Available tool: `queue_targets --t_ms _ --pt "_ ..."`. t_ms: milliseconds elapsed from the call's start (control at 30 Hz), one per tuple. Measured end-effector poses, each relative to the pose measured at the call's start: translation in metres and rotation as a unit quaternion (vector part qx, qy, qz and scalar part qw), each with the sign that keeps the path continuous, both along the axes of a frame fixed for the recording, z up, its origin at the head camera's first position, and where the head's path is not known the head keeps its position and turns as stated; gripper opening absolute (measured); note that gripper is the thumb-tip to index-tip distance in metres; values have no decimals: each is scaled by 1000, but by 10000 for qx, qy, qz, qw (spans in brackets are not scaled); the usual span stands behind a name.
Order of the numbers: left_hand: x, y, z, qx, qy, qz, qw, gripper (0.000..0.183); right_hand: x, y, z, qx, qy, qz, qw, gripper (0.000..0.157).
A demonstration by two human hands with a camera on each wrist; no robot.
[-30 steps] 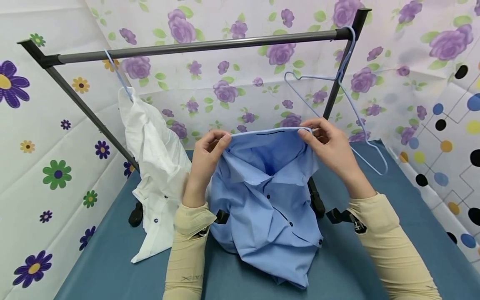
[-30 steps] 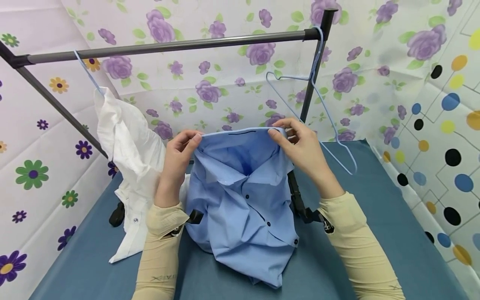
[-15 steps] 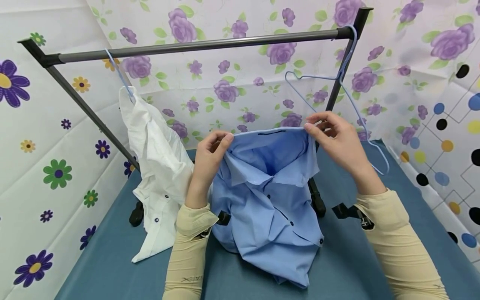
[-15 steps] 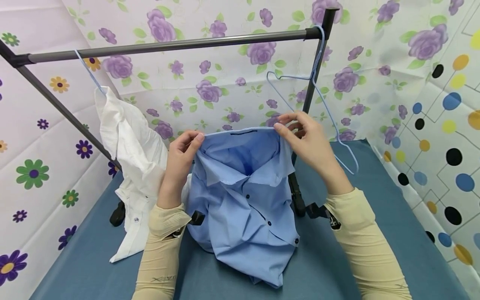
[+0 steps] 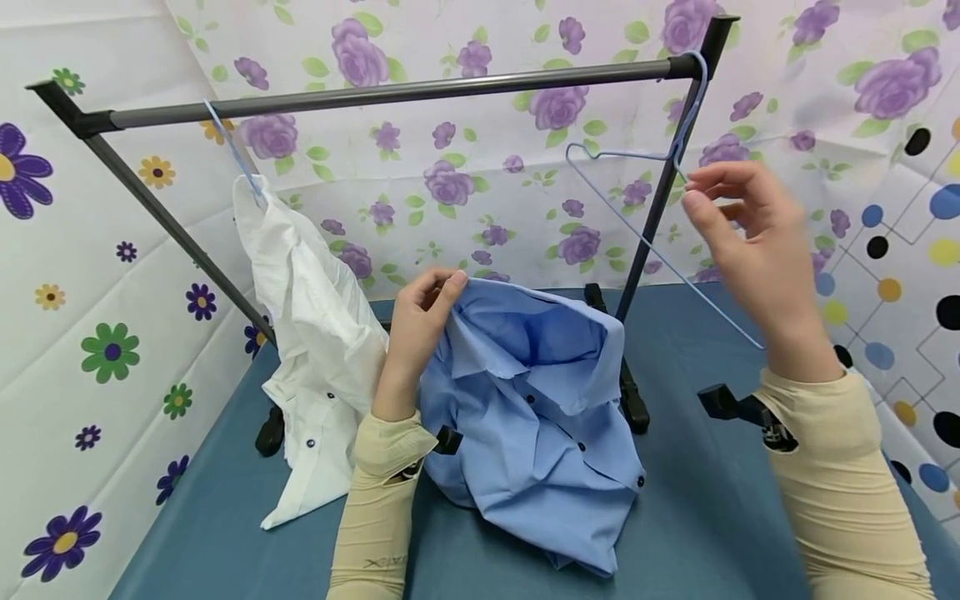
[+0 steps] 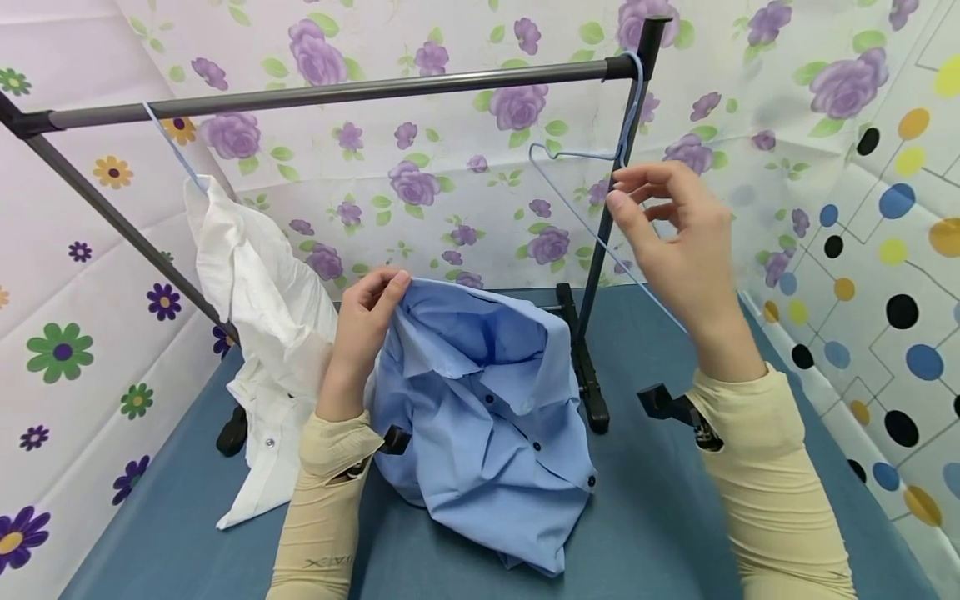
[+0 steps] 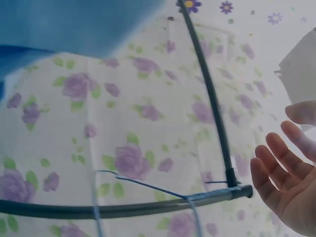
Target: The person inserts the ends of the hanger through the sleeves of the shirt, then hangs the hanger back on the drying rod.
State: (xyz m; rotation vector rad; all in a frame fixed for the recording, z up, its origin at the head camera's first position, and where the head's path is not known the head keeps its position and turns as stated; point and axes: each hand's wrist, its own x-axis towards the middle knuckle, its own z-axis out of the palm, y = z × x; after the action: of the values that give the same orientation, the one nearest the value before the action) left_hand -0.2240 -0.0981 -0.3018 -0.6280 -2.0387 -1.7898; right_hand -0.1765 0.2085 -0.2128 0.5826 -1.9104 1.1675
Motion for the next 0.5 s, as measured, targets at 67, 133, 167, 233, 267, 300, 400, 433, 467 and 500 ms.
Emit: queue_targets --t_ms 67,133,167,233,267,300,400,433,467,500 --pt "0 0 -1 23 -3 19 10000 21 3 2 4 -193 69 -129 9997 23" --pt "0 -1 -3 49 -17 39 10000 21 4 5 8 -235 198 -284 9991 23" --pt "0 0 -3 59 -34 51 10000 21 5 7 9 -260 222 -373 9987 22" --pt "-1 0 -5 77 -61 88 9999 21 4 12 9 -227 242 -523 9981 22" --pt "-1 0 -6 99 -70 90 9999 22 3 14 9 -228 185 -609 9977 23" --pt "-2 0 -7 116 -77 96 9999 21 0 18 7 -210 111 -693 9973 23" --pt "-7 -1 -15 146 -105 88 9998 22 -10 32 -1 -97 -224 -974 9949 25" --pt "-9 -2 -18 146 -113 90 9998 22 -14 37 -5 -22 -404 -1096 9932 26" --pt "-12 -3 -22 143 -123 94 9998 22 -17 42 -8 46 -596 -1193 9911 27" --pt "-15 -3 -25 137 -136 107 9998 22 -21 47 -12 152 -778 -1284 9886 29"
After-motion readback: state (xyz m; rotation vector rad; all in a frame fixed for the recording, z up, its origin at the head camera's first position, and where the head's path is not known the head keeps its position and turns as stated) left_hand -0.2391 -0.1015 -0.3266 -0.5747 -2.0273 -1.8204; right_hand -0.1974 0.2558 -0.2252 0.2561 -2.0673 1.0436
